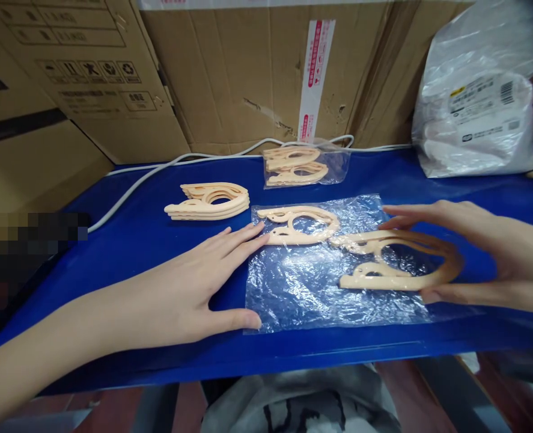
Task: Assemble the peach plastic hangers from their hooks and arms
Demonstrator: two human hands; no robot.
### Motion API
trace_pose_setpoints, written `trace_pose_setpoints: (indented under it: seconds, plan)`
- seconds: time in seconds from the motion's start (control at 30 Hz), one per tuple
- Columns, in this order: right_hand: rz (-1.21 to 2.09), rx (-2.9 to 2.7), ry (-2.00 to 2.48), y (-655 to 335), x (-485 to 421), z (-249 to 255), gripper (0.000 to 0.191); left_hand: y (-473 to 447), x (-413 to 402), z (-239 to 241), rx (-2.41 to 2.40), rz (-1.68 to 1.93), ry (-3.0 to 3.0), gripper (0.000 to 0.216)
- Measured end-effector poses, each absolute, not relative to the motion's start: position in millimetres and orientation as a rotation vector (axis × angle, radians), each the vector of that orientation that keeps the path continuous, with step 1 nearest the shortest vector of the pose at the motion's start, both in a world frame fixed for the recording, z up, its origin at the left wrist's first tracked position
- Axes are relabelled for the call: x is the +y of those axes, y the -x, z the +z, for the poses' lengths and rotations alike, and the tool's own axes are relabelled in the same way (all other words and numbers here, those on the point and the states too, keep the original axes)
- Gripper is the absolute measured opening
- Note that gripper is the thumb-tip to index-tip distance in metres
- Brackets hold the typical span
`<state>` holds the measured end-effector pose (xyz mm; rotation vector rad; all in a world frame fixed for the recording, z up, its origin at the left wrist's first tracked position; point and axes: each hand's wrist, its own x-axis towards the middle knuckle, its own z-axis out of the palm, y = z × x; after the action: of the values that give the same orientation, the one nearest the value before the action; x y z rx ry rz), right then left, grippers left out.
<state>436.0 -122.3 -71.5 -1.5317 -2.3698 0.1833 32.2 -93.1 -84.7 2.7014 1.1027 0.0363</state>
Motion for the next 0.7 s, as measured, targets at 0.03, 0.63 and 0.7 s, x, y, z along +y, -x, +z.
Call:
trace_pose_setpoints:
  seconds: [0.03, 0.63, 0.7]
  plan:
    - [0.197, -2.448, 1.483, -431, -122, -73, 0.079, -32, -93, -85, 1.109, 0.032, -2.698, 0.099]
    - [0.413, -2.464, 1.324, -405, -116, -77, 0.068, -40, -96, -81, 1.129, 0.105, -2.678, 0.089]
    - [0.503, -2.468, 1.302, -409, -112, -75, 0.065, -46, -98, -80, 1.151, 0.201, -2.653, 0.080]
